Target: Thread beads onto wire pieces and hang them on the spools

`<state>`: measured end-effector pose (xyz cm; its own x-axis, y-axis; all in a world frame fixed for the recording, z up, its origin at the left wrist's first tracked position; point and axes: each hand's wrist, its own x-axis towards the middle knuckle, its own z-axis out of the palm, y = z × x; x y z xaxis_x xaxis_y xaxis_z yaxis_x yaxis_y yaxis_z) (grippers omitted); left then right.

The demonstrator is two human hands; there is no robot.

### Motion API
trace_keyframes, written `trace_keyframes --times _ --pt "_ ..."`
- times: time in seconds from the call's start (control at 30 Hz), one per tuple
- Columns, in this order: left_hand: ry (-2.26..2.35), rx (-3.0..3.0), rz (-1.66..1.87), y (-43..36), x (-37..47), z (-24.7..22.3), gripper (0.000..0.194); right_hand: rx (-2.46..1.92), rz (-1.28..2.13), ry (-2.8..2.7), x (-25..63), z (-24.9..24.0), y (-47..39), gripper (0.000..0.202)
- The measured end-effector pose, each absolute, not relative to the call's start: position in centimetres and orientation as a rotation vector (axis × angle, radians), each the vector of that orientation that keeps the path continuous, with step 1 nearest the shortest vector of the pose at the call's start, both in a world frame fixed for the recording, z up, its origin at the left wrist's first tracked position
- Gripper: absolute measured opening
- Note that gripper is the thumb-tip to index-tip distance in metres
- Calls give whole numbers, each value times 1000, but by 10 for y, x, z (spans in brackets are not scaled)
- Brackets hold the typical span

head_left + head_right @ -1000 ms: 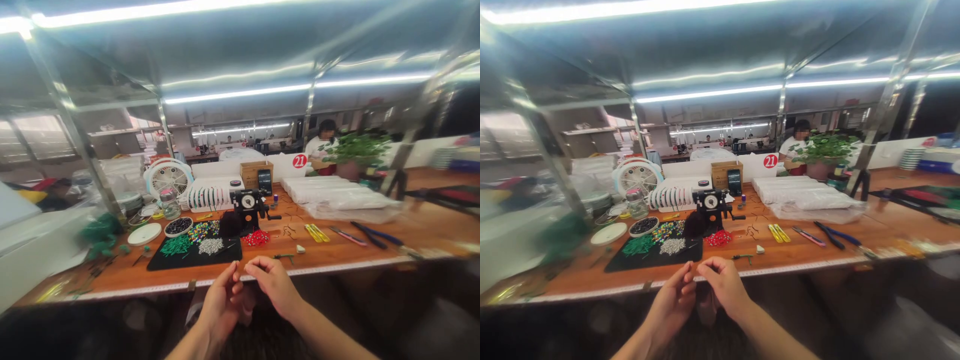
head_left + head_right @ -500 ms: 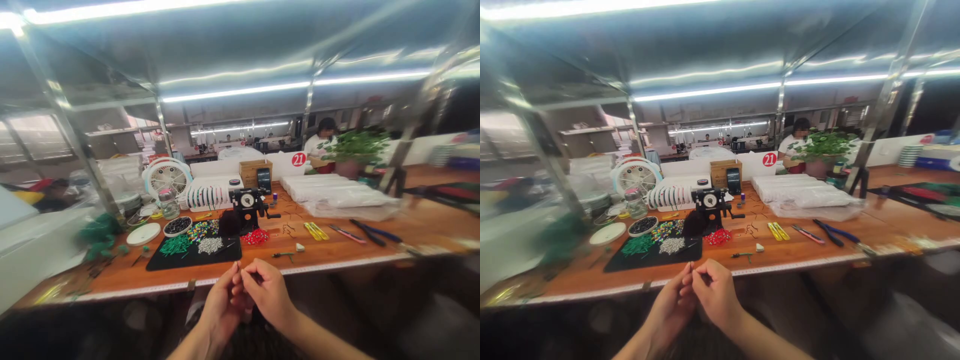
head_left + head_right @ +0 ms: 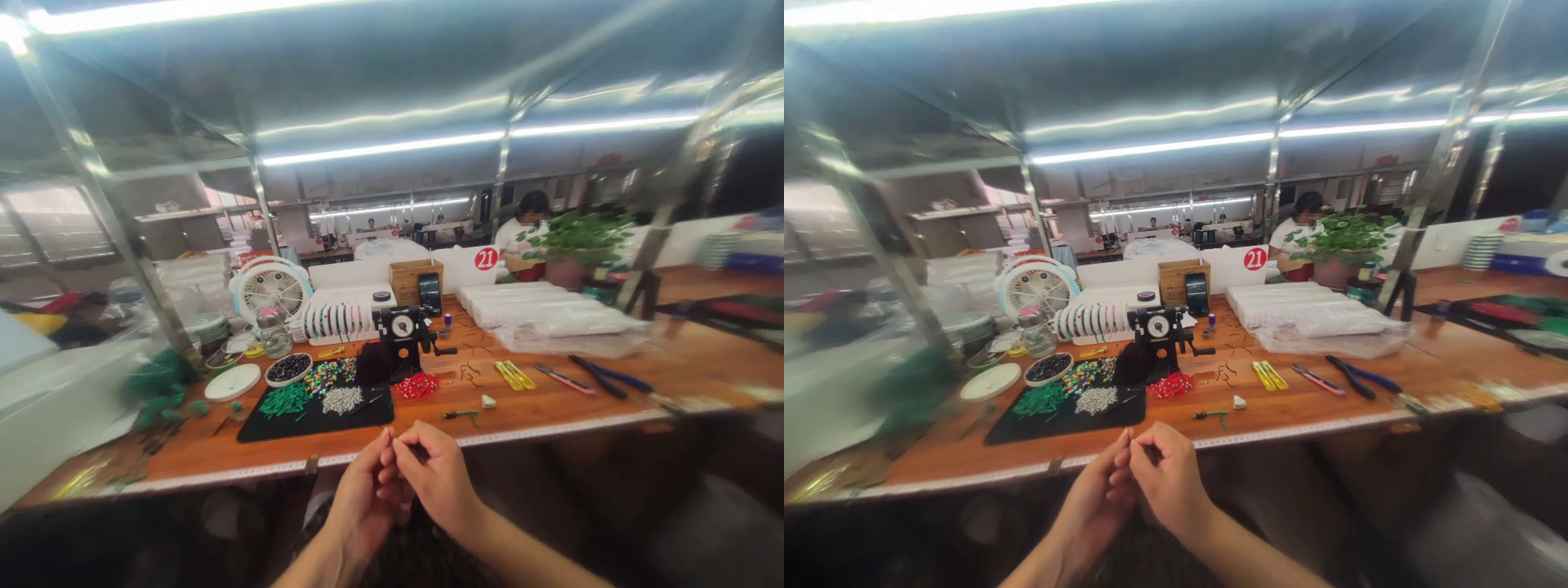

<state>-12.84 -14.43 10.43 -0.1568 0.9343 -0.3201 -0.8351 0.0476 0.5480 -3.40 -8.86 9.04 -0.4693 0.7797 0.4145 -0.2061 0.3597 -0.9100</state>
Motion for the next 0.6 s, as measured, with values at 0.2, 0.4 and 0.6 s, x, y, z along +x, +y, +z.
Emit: trace_keyframes --times 0.2,0.4,0.6 --pt "723 180 1546 -144 -129 102 35 -529 1328 -1644 -33 90 -90 20" --pt "724 163 1539 -144 -131 100 37 -526 1386 -1633 -34 85 -90 21" --pt "758 164 1564 -146 -126 103 38 -560 1306 -1672 -34 85 -90 23"
